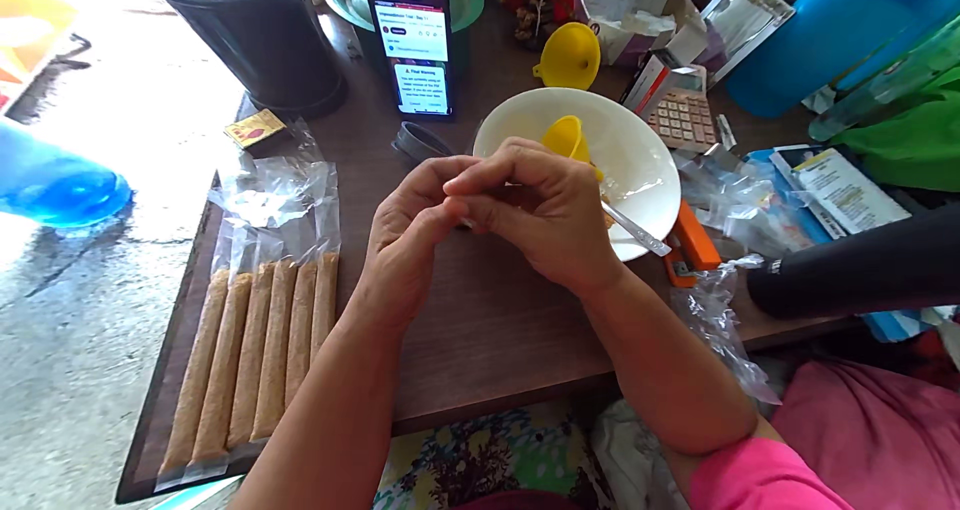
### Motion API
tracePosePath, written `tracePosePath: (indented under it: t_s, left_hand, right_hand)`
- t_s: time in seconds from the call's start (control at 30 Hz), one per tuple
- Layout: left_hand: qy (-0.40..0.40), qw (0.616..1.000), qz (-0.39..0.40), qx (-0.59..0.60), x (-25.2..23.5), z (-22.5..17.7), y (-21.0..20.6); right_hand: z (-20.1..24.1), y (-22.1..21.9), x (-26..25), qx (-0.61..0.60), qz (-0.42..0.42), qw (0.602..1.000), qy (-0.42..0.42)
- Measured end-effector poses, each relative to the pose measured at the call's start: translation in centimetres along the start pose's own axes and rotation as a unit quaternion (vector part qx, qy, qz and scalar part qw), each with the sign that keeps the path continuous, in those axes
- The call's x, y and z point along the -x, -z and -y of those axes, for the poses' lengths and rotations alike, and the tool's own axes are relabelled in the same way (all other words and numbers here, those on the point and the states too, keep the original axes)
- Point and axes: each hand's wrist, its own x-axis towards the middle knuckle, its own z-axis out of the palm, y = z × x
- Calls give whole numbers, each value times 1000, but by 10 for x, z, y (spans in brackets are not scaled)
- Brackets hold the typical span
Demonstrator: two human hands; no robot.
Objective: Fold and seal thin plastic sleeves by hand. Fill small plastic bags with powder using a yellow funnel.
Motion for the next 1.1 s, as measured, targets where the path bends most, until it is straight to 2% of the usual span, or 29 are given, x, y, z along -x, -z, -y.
tracePosePath:
  t_s: [0.2,0.37,0.47,0.57,0.67,0.8,1.1]
  left_hand:
    - [3,1000,9,6,1,1,-1]
    - [-6,1000,-24,8,0,4,2]
    - [-15,999,-39,28,-2,7,3]
    - [-18,998,-55,31,-3,9,1]
    - [0,997,-67,23,-2,8,0]
    - [9,999,-41,19,-2,9,0]
    - [18,996,-20,85,-1,2,1]
  right_hand:
    - [3,0,2,48,-57,997,-24]
    - [0,1,-1,94,-14,995,10]
    - [-3,2,-3,88,-20,996,27]
    - [-4,3,-2,87,-32,996,8]
    - [-5,2,-1,127,-34,991,11]
    - [-6,2,1,198,-40,979,33]
    - [-6,-2,3,94,-67,992,47]
